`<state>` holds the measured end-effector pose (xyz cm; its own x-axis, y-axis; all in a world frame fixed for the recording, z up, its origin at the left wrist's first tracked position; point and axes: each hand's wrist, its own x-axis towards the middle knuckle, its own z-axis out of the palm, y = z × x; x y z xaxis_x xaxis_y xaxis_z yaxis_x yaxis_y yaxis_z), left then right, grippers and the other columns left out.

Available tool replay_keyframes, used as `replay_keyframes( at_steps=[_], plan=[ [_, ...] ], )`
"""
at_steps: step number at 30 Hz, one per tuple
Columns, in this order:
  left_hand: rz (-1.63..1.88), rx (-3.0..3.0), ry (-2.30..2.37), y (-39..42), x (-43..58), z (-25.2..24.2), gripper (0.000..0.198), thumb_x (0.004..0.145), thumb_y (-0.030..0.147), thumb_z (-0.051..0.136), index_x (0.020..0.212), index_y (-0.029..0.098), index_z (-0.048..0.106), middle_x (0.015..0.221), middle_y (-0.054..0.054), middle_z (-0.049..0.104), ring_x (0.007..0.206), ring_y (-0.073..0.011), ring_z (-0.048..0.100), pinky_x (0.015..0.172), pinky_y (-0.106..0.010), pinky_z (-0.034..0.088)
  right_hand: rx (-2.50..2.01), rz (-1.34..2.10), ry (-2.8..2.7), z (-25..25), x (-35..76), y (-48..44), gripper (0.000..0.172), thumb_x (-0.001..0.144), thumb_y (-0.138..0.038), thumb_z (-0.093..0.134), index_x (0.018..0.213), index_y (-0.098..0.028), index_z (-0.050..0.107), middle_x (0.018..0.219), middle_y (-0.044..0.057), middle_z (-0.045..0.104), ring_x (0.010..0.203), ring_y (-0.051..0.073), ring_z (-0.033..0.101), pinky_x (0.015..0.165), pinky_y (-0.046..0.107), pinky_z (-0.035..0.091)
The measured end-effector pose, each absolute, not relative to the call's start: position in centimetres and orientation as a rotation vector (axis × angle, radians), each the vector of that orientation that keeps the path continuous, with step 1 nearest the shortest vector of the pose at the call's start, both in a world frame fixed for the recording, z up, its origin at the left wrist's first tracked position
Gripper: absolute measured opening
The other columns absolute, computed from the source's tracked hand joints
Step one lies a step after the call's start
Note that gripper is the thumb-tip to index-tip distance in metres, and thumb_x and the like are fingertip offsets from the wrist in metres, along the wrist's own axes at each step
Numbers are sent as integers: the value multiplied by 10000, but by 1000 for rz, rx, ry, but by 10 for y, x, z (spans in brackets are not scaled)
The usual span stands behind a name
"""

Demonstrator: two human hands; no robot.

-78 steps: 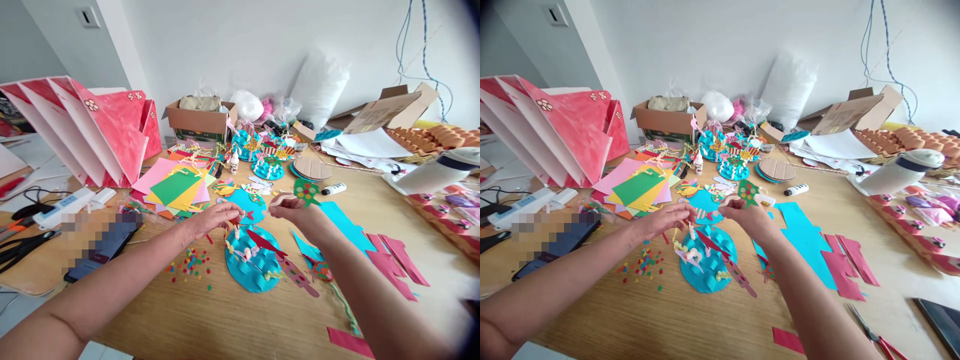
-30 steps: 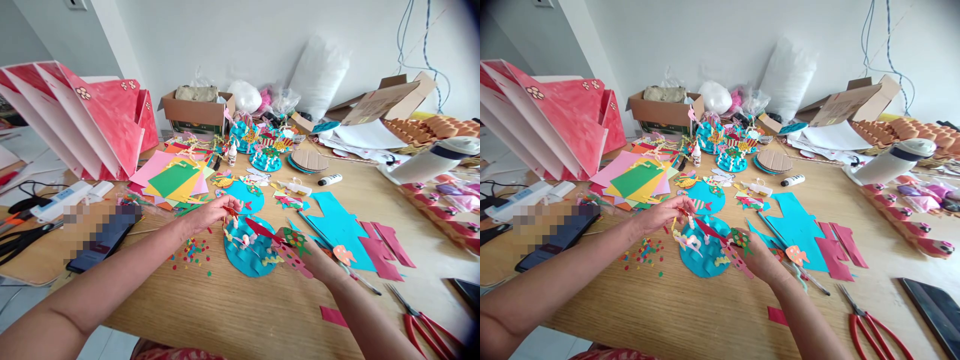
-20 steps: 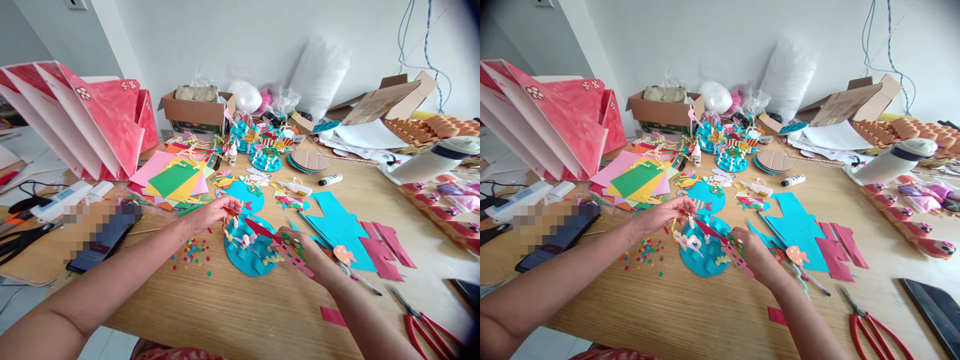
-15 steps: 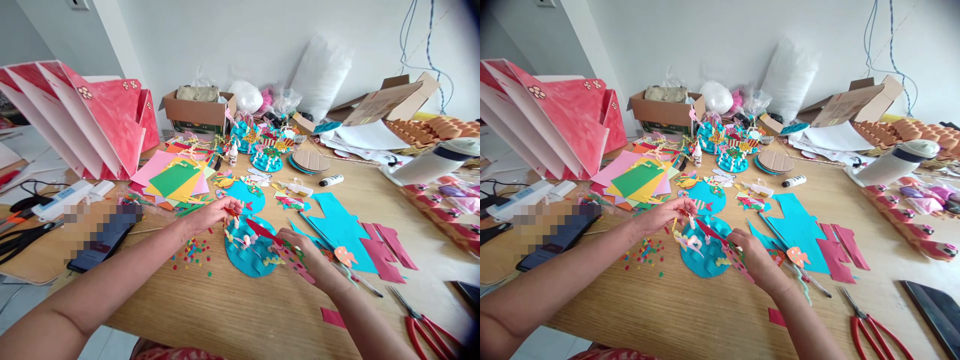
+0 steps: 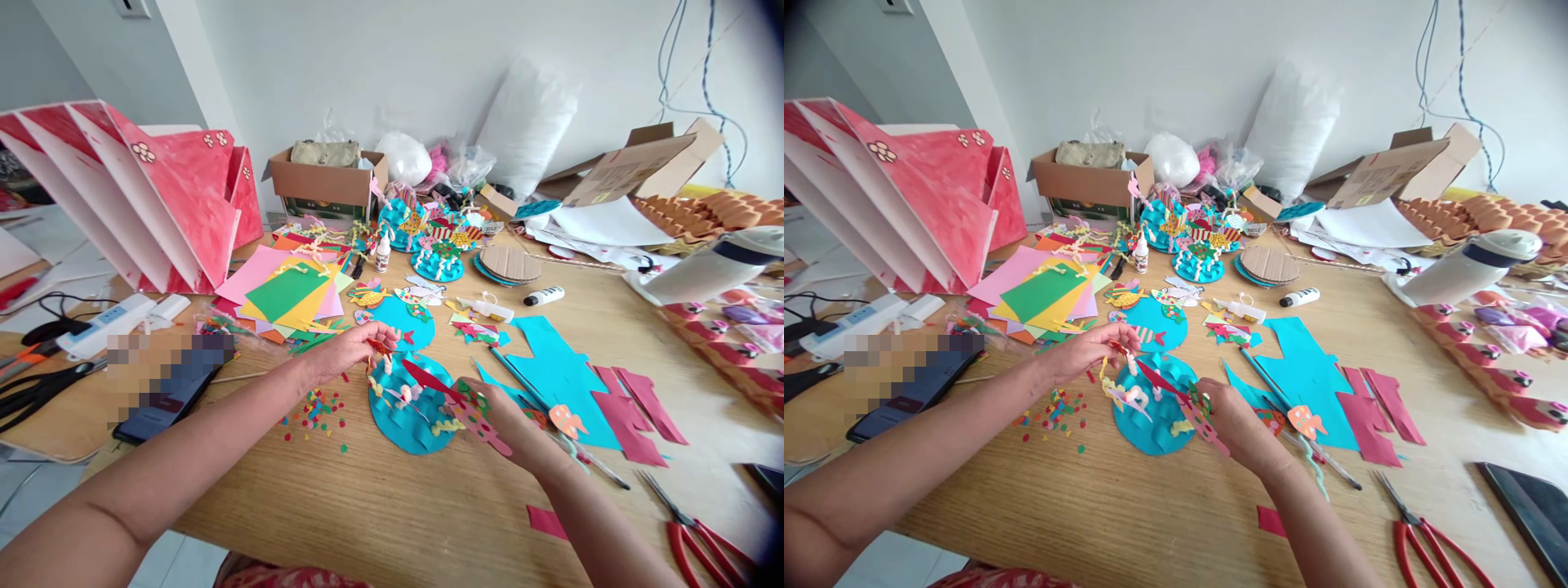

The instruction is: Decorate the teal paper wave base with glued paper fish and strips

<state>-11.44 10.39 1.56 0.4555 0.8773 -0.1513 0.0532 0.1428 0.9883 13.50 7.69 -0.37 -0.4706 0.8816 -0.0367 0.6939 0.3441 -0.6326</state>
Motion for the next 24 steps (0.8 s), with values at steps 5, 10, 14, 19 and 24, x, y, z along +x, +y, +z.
replay_keyframes(
  at_steps=[5, 10, 14, 19, 24],
  plan=[
    [738, 1310, 928, 105, -115, 12, 308, 652, 61, 419, 917, 162, 539, 969, -58, 535, 925, -170, 511, 583, -199, 412, -1438, 907, -2364, -14, 137, 82, 193, 763, -278, 415, 597, -200, 475, 626, 11, 550, 558, 137, 485, 515, 255, 367],
    [742, 1311, 932, 104, -116, 10, 335, 628, 39, 401, 905, 166, 539, 954, -47, 543, 888, -154, 517, 592, -200, 405, -1469, 946, -2326, -10, 134, 80, 187, 775, -292, 417, 629, -193, 479, 647, 20, 565, 591, 145, 495, 528, 257, 381],
    [747, 1297, 933, 102, -116, 12, 326, 653, 45, 406, 925, 165, 540, 957, -47, 548, 873, -141, 516, 604, -195, 397, -1465, 1004, -2301, -3, 132, 76, 155, 774, -253, 415, 653, -188, 488, 685, 37, 583, 626, 159, 515, 541, 262, 390],
    [766, 1254, 954, 101, -113, 13, 292, 658, 57, 434, 913, 156, 535, 943, -53, 542, 849, -143, 512, 578, -196, 393, -1441, 938, -2299, -3, 134, 75, 131, 748, -173, 409, 645, -194, 485, 689, 29, 587, 626, 155, 518, 544, 261, 383],
    [788, 1226, 929, 101, -113, 10, 289, 660, 71, 459, 920, 167, 540, 946, -49, 542, 844, -143, 513, 581, -194, 395, -1421, 946, -2275, -4, 133, 74, 122, 735, -167, 422, 632, -192, 484, 668, 16, 563, 616, 145, 501, 541, 253, 386]
  ],
)
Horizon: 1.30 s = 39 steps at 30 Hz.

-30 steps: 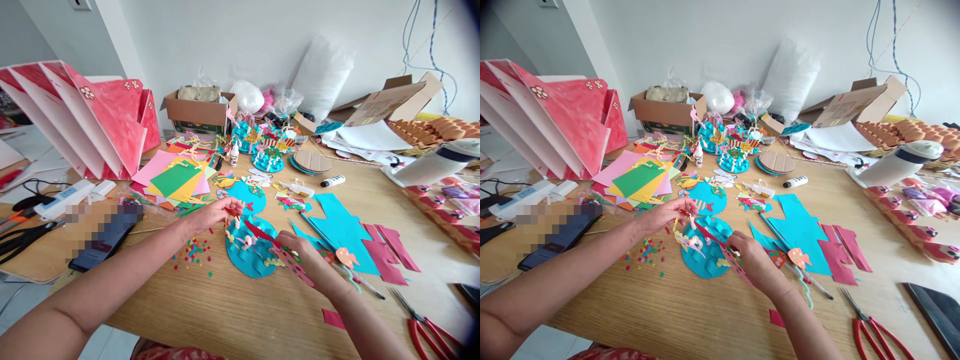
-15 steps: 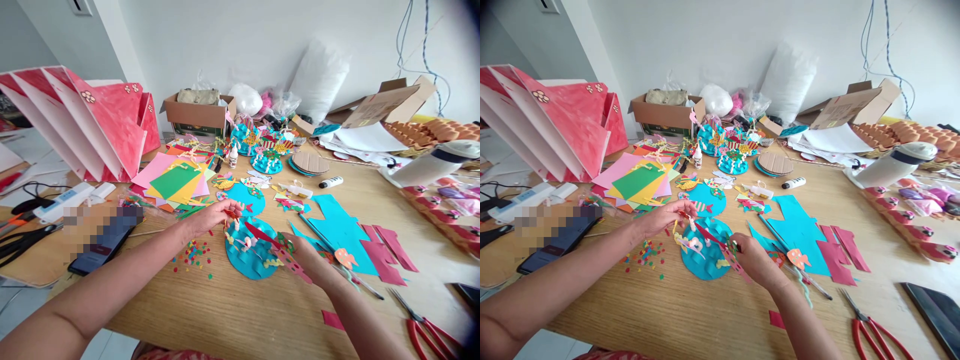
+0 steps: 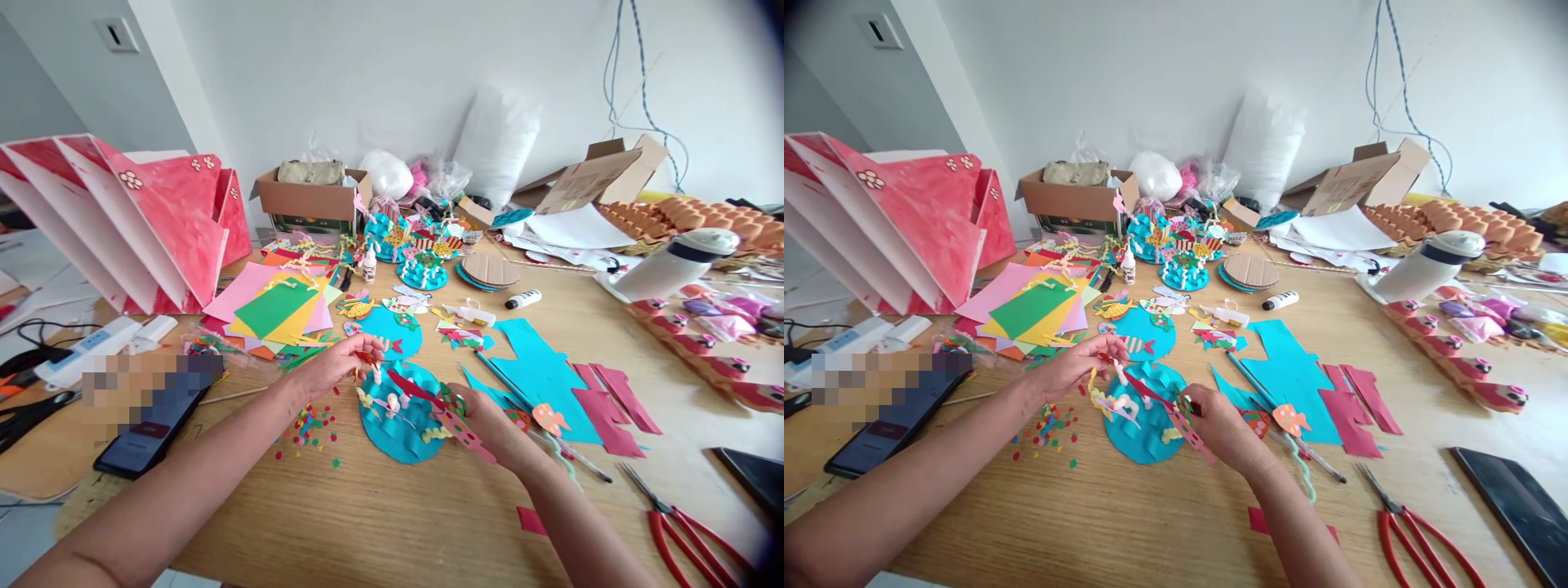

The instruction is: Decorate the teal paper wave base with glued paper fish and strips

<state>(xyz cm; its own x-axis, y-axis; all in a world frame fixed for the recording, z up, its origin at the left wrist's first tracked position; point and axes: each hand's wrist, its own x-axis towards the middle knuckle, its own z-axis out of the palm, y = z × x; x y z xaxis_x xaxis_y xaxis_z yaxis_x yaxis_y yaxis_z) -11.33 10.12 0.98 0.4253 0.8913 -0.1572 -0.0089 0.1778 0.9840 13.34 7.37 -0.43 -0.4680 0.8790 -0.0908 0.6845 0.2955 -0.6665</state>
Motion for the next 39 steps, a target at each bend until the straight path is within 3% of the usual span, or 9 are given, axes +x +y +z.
replay_keyframes(
  at_steps=[13, 18, 26, 31, 39],
  plan=[
    [754, 1269, 929, 100, -113, 13, 287, 676, 78, 459, 934, 170, 544, 954, -46, 533, 880, -146, 489, 619, -200, 397, -1454, 904, -2201, 3, 132, 67, 166, 737, -294, 482, 620, -183, 440, 570, -46, 422, 520, 86, 345, 454, 201, 274],
    [755, 1277, 909, 102, -113, 10, 276, 669, 100, 478, 926, 170, 546, 945, -43, 528, 867, -148, 488, 618, -204, 402, -1422, 784, -2213, 4, 130, 64, 93, 717, -175, 458, 625, -180, 453, 596, -29, 460, 542, 95, 370, 481, 210, 288],
    [786, 1224, 936, 101, -114, 9, 387, 657, 82, 481, 1024, 197, 519, 977, -44, 541, 894, -157, 508, 615, -209, 407, -1546, 796, -2215, 10, 135, 59, 68, 726, -219, 460, 706, -185, 515, 597, -27, 479, 532, 104, 402, 468, 209, 302],
    [784, 1219, 942, 101, -116, 10, 347, 677, 113, 512, 1015, 192, 517, 969, -45, 541, 887, -154, 508, 594, -202, 391, -1579, 834, -2137, 13, 147, 53, 97, 732, -216, 460, 796, -210, 533, 622, -28, 516, 550, 113, 472, 482, 212, 352],
    [806, 1136, 954, 102, -114, -1, 368, 651, 237, 660, 976, 172, 499, 876, -29, 578, 710, -109, 511, 574, -200, 361, -1599, 781, -2030, -7, 170, 37, 191, 799, -368, 446, 870, -214, 534, 666, 7, 577, 608, 143, 537, 533, 245, 424]
  ],
)
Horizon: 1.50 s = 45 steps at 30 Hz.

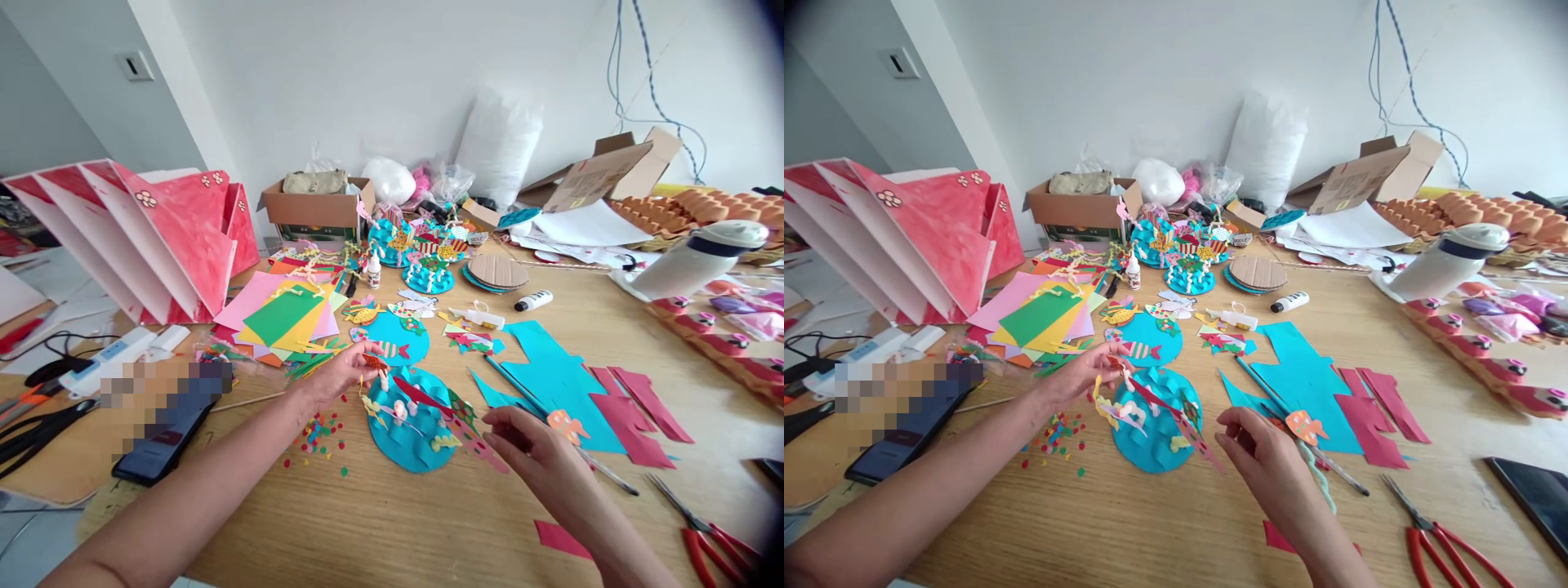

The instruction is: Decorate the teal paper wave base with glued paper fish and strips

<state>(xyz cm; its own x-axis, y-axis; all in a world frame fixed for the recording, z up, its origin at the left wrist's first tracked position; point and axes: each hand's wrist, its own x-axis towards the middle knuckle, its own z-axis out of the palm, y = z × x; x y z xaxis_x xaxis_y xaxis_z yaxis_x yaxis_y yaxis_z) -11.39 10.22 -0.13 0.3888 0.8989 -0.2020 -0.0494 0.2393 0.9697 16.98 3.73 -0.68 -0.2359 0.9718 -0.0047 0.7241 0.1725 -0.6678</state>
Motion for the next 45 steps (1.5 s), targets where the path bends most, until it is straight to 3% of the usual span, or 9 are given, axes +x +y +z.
replay_keyframes(
  at_steps=[7, 13, 18, 26, 36, 45],
  plan=[
    [776, 1137, 1014, 100, -108, -13, 252, 629, 282, 667, 821, 126, 619, 708, -12, 582, 618, -104, 501, 581, -215, 359, -1638, 804, -1852, -14, 173, 26, 262, 753, -441, 487, 804, -201, 580, 636, 17, 610, 577, 146, 562, 510, 227, 446],
    [778, 1379, 1072, 107, -109, -32, 187, 630, 272, 652, 739, 120, 658, 750, -40, 634, 723, -161, 550, 679, -251, 397, -1639, 783, -1780, -15, 169, 23, 260, 738, -451, 501, 759, -211, 598, 722, 34, 648, 632, 155, 584, 546, 225, 463],
    [693, 1521, 1214, 109, -108, -34, 140, 635, 224, 625, 722, 121, 661, 679, -22, 606, 603, -122, 521, 562, -217, 393, -1647, 763, -1746, -22, 169, 23, 248, 747, -435, 489, 746, -212, 597, 689, 23, 634, 614, 147, 565, 535, 219, 452],
    [753, 1686, 1110, 111, -109, -34, 115, 649, 234, 615, 672, 123, 632, 779, -43, 575, 735, -151, 533, 649, -231, 410, -1651, 716, -1708, -31, 168, 23, 255, 751, -428, 477, 715, -210, 603, 649, 11, 614, 578, 138, 542, 499, 209, 432],
    [711, 1763, 1124, 121, -114, -66, 109, 679, 237, 599, 697, 136, 636, 742, -13, 581, 662, -129, 528, 613, -216, 404, -1692, 749, -1751, -34, 170, 22, 268, 769, -442, 457, 705, -211, 577, 639, -4, 594, 579, 129, 523, 519, 208, 416],
    [693, 1747, 1158, 116, -110, -50, 109, 667, 225, 589, 665, 120, 619, 737, -27, 562, 647, -124, 518, 580, -214, 387, -1695, 721, -1755, -37, 171, 25, 261, 757, -432, 480, 732, -206, 608, 676, 7, 630, 598, 138, 560, 533, 208, 436]
  ],
)
